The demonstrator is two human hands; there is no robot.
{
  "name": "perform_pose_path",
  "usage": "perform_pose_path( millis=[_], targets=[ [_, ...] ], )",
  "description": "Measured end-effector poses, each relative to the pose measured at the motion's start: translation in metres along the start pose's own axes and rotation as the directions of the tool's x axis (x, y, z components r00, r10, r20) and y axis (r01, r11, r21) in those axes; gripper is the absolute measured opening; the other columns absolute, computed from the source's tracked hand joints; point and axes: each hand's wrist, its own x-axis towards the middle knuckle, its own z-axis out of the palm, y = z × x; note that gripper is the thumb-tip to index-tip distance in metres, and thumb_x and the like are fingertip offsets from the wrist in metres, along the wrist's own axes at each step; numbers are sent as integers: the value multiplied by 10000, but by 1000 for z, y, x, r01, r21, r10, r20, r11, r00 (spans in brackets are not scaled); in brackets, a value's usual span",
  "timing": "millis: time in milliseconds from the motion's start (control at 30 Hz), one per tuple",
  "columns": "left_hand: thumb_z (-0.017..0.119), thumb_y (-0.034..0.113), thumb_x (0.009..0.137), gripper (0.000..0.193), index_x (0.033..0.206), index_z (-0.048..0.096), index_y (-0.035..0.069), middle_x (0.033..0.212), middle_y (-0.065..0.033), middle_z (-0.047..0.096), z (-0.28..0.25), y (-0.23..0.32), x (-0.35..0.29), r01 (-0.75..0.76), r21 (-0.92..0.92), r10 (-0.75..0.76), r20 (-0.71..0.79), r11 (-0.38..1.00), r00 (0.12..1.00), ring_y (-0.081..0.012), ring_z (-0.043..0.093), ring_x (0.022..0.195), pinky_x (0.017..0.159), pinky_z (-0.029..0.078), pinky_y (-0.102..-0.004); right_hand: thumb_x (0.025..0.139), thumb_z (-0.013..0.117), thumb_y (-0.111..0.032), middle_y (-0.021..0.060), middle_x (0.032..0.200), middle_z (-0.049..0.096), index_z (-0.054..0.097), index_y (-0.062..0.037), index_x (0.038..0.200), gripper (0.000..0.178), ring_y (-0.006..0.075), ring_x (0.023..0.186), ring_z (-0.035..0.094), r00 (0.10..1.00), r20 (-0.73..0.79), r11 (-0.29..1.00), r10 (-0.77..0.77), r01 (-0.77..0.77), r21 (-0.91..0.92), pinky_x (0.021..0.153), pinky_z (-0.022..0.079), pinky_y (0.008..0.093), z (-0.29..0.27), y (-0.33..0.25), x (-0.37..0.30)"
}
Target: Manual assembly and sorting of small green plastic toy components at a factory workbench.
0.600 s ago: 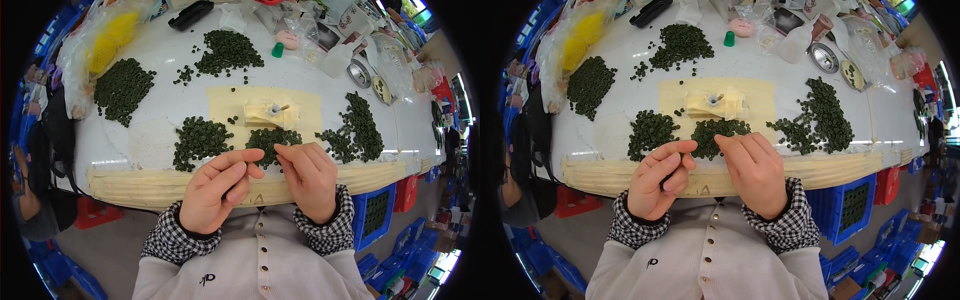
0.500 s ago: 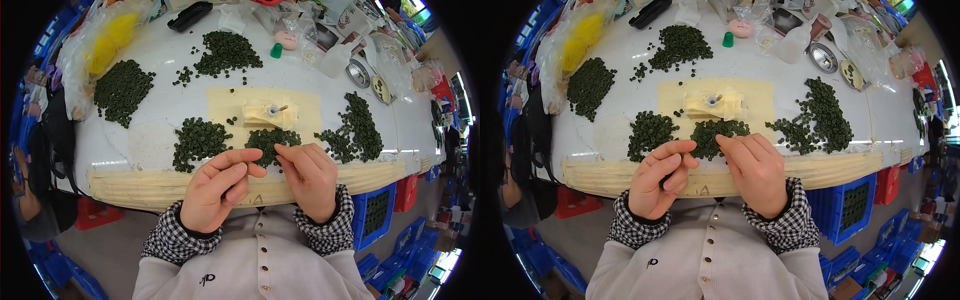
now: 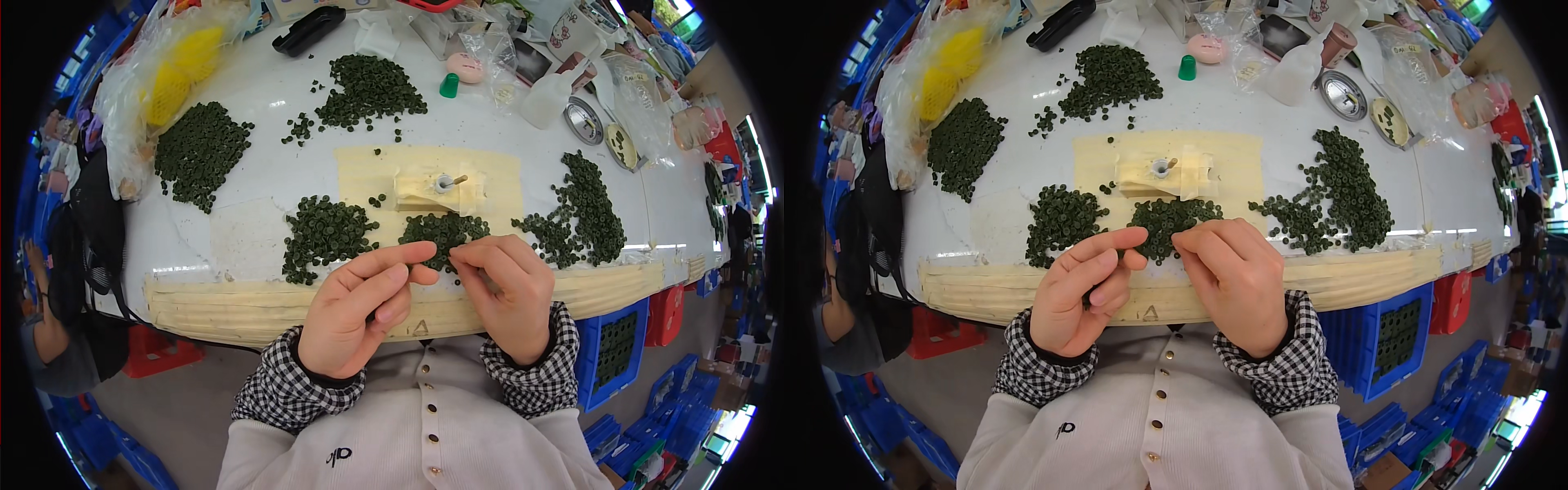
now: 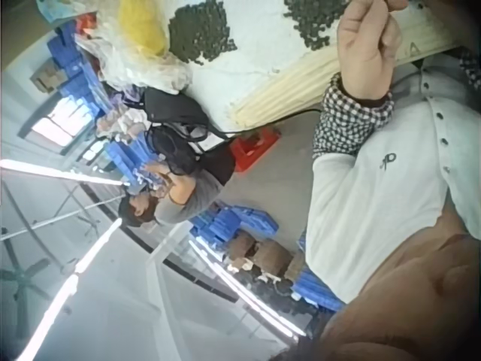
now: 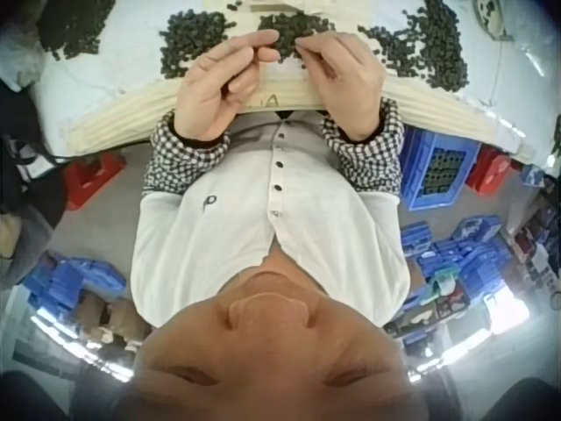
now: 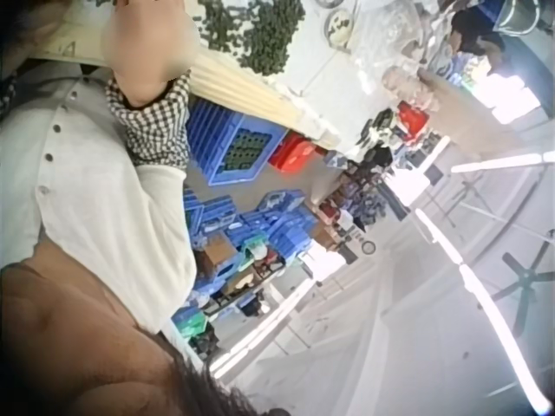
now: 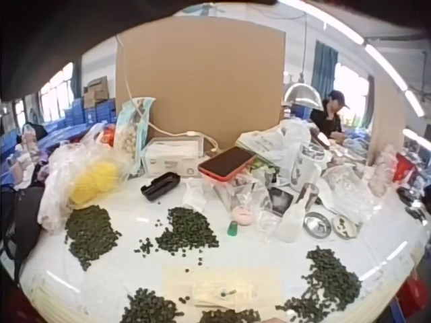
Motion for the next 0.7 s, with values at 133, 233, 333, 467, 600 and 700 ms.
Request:
perform_pose_path(
  millis=[133,233,333,467,600,700],
  targets=[
    [482,55,905,265,1149,535,-32,1009,-116,629,-5,-4,0,-6,43,4,28,999,1000,-16,333,545,494,300,-156,668,682,44,90,775,623,620,-18,800,158,229,695,605,999,8,997,46,-47,66,596,492,297,-1,0,-1],
    [483,46,898,237,1112,549,-33,1000,-121,630,-6,-2,-1,12,13,-13,49,1000,999,-18,333,536,495,299,-159,668,676,53,95,769,626,613,-12,806,165,224,660,606,998,10,991,65,-66,113,575,489,280,-3,-1,-1],
    [476,34,888,236,1101,553,-34,978,-109,628,-6,-2,-1,4,-11,-4,44,1000,999,-24,337,534,499,300,-170,673,673,56,99,745,622,614,-7,816,167,216,628,604,998,9,991,61,-61,123,553,482,267,-4,-2,0],
    [466,22,875,248,1100,553,-37,955,-95,624,-5,-2,-1,-4,-21,5,22,1000,1000,-32,341,534,506,303,-182,687,664,61,103,723,616,624,-5,842,174,207,617,603,1000,3,995,24,-24,99,544,479,267,-3,0,1],
    [489,11,869,239,1095,554,-33,945,-91,629,-5,-2,-2,-4,-4,4,10,1000,1000,-30,343,535,504,304,-178,703,657,62,102,721,616,636,-4,852,164,207,619,605,998,2,993,60,-60,102,541,480,274,-3,-2,1],
    [504,-3,863,234,1091,552,-26,939,-95,639,-5,-3,-2,0,18,0,-5,1000,1000,-27,345,534,501,305,-176,709,658,60,101,722,618,639,0,844,149,209,624,607,996,-20,989,92,-89,117,539,481,275,-1,-5,1]
  ],
)
